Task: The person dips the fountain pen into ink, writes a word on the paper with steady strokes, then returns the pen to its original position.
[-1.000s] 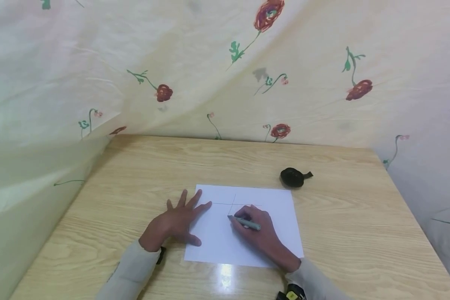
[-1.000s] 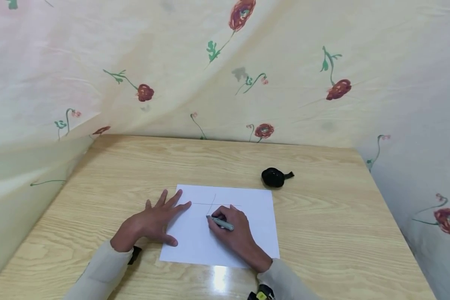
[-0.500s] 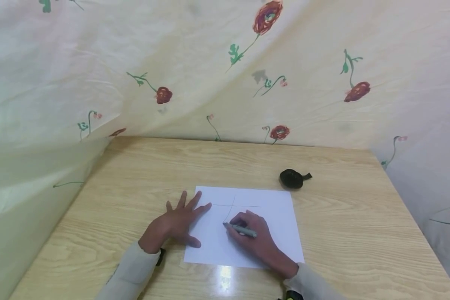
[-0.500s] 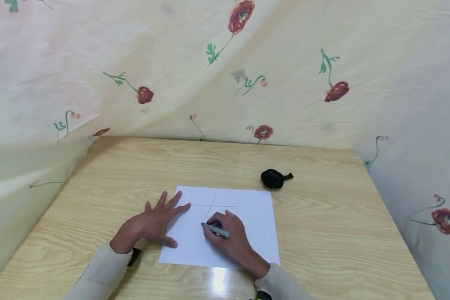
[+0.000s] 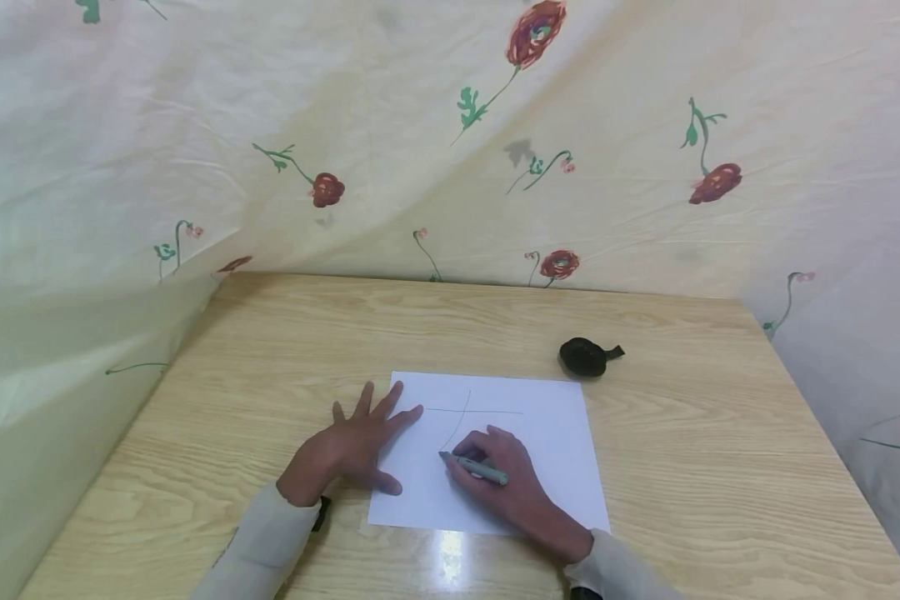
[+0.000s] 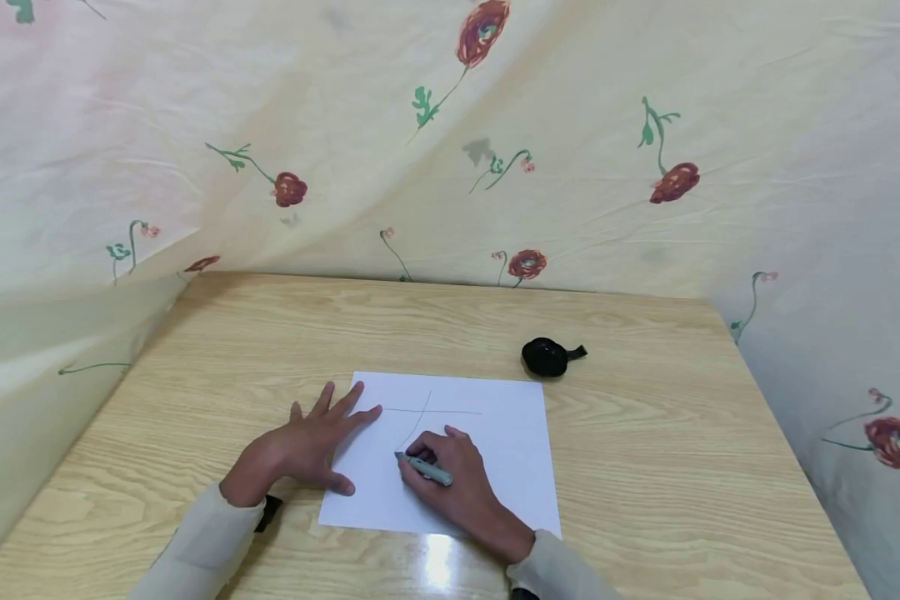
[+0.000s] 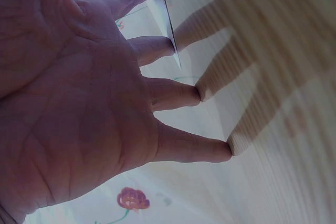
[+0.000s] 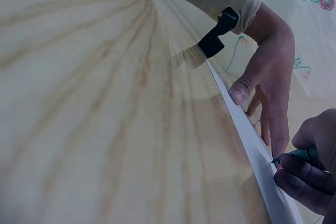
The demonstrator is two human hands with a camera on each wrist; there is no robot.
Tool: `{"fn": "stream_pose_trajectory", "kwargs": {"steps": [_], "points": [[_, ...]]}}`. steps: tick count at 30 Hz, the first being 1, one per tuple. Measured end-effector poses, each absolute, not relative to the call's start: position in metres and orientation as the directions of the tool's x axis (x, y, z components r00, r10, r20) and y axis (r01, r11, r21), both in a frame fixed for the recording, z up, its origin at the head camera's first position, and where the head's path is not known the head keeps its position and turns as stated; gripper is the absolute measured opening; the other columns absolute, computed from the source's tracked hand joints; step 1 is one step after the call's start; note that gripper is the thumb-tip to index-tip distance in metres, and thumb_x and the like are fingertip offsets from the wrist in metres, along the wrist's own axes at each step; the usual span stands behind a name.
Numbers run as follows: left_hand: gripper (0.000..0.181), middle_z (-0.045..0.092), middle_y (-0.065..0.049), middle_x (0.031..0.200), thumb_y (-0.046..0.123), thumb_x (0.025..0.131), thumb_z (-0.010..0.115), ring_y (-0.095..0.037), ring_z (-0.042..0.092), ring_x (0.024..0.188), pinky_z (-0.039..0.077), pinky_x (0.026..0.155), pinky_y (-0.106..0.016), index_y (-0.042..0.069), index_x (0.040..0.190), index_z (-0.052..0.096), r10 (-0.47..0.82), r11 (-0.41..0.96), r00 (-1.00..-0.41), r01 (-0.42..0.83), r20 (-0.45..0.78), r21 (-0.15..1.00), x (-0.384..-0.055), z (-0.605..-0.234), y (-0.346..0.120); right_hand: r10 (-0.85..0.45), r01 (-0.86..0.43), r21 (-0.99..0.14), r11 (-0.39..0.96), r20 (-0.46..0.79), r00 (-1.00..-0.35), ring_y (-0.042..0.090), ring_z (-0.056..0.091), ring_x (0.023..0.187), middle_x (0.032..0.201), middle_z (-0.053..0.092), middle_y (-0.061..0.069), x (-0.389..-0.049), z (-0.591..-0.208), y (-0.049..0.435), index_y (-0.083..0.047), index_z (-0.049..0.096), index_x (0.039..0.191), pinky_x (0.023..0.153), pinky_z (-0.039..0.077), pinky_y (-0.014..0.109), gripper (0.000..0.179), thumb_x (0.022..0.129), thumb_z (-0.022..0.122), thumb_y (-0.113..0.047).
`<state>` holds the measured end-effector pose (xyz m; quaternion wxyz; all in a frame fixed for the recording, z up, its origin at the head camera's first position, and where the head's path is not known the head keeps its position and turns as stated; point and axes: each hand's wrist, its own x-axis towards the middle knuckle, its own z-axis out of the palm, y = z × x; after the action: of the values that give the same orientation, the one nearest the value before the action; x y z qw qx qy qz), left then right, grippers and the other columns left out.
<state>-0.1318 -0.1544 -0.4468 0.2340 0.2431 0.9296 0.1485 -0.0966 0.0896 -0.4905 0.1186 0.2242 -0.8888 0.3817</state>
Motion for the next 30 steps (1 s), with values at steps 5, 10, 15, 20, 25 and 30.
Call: {"fn": "stream_pose_trajectory", "kwargs": {"steps": [5,10,15,20,25,30], "points": [[0.106,0.003,-0.015,0.167,0.045,0.071,0.088,-0.054,-0.007,0.146,0.006,0.098,-0.084,0.023,0.158,0.031,0.513,0.843,-0.774,0.374,-0.37,0.387,-0.132,-0.448,-0.155,-0.31,-0.488,-0.634,0.6,0.378,-0.872,-0.006,0.054,0.061,0.066,0.068,-0.015,-0.095,-0.491,0.088,-0.019,0.072,0.075,0.088,0.051,0.048,0.011,0.077,0.083,-0.016],[0.106,0.003,-0.015,0.167,0.046,0.071,0.088,-0.053,-0.008,0.146,0.005,0.098,-0.085,0.025,0.158,0.03,0.516,0.84,-0.774,0.374,-0.368,0.392,-0.131,-0.451,-0.155,-0.328,-0.474,-0.677,0.564,0.343,-0.88,-0.009,0.055,0.061,0.066,0.067,-0.018,-0.092,-0.491,0.088,-0.019,0.072,0.076,0.095,0.047,0.054,0.01,0.079,0.082,-0.017],[0.107,0.003,-0.014,0.167,0.047,0.071,0.087,-0.053,-0.007,0.146,0.006,0.098,-0.084,0.025,0.158,0.03,0.518,0.839,-0.776,0.38,-0.36,0.389,-0.132,-0.451,-0.154,-0.36,-0.487,-0.693,0.532,0.335,-0.871,-0.009,0.059,0.065,0.07,0.068,-0.019,-0.091,-0.492,0.088,-0.02,0.073,0.079,0.098,0.043,0.061,0.009,0.08,0.081,-0.018],[0.107,0.003,-0.014,0.167,0.047,0.071,0.087,-0.052,-0.007,0.146,0.006,0.098,-0.084,0.025,0.158,0.029,0.518,0.84,-0.775,0.381,-0.362,0.387,-0.133,-0.449,-0.154,-0.382,-0.502,-0.686,0.527,0.337,-0.861,-0.009,0.061,0.069,0.073,0.069,-0.019,-0.09,-0.49,0.087,-0.021,0.074,0.081,0.099,0.042,0.061,0.008,0.08,0.081,-0.018],[0.107,0.003,-0.014,0.167,0.046,0.071,0.087,-0.053,-0.007,0.146,0.006,0.098,-0.084,0.025,0.158,0.029,0.519,0.84,-0.776,0.382,-0.36,0.386,-0.134,-0.447,-0.153,-0.417,-0.517,-0.683,0.517,0.326,-0.848,-0.008,0.062,0.071,0.076,0.071,-0.018,-0.088,-0.488,0.086,-0.021,0.074,0.083,0.099,0.041,0.063,0.007,0.082,0.08,-0.017],[0.107,0.003,-0.015,0.167,0.046,0.071,0.087,-0.054,-0.007,0.145,0.006,0.097,-0.085,0.024,0.158,0.03,0.52,0.838,-0.774,0.381,-0.362,0.389,-0.133,-0.446,-0.153,-0.441,-0.512,-0.691,0.509,0.302,-0.845,-0.009,0.062,0.071,0.076,0.07,-0.018,-0.085,-0.487,0.084,-0.02,0.075,0.084,0.1,0.039,0.065,0.005,0.083,0.08,-0.019]]}}
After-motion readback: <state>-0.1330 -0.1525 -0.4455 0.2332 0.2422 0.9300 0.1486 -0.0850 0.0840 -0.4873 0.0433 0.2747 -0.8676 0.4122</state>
